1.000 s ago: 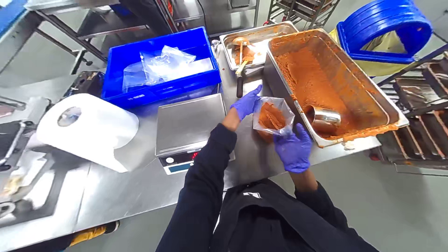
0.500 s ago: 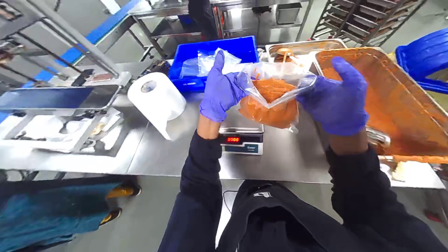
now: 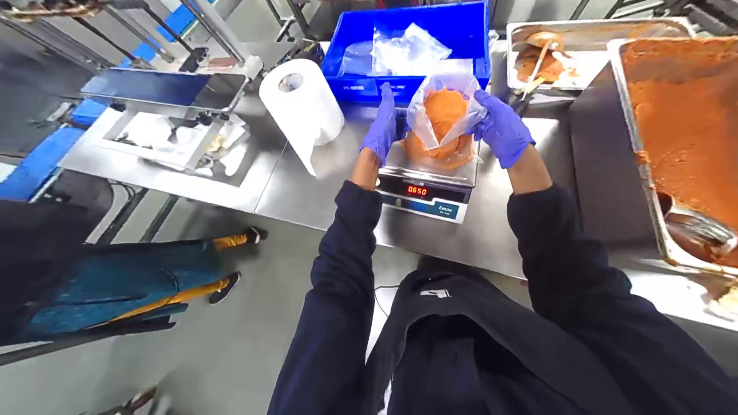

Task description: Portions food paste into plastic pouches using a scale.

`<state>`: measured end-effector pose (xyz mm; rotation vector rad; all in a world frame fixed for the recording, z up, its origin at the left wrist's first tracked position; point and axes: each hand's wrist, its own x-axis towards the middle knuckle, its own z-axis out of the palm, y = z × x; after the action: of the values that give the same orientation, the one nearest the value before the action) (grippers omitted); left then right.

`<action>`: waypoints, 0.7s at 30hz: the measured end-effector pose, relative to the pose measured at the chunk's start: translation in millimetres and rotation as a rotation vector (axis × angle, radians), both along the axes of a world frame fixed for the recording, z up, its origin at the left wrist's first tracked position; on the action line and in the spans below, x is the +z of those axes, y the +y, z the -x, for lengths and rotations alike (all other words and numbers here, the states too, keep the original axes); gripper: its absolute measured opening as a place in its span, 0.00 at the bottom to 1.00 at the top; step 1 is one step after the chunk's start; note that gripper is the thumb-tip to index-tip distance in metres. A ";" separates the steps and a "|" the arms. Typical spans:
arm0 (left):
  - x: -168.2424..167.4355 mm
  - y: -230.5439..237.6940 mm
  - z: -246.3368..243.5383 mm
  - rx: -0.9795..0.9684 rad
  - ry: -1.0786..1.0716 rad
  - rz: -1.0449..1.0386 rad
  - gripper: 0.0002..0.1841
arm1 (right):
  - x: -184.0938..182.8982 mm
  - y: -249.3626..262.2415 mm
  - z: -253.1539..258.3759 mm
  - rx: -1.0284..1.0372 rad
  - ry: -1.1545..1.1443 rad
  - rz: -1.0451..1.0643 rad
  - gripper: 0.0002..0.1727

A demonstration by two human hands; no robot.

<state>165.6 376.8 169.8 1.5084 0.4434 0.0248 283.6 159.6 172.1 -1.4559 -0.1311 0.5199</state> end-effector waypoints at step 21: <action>-8.1 -6.1 39.5 0.386 -0.075 -0.060 0.42 | -68.3 -105.8 -23.7 -0.462 0.033 -0.236 0.13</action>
<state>126.1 370.7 161.6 1.4560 0.6724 0.3991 307.3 53.8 103.8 -1.1954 0.1645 0.1443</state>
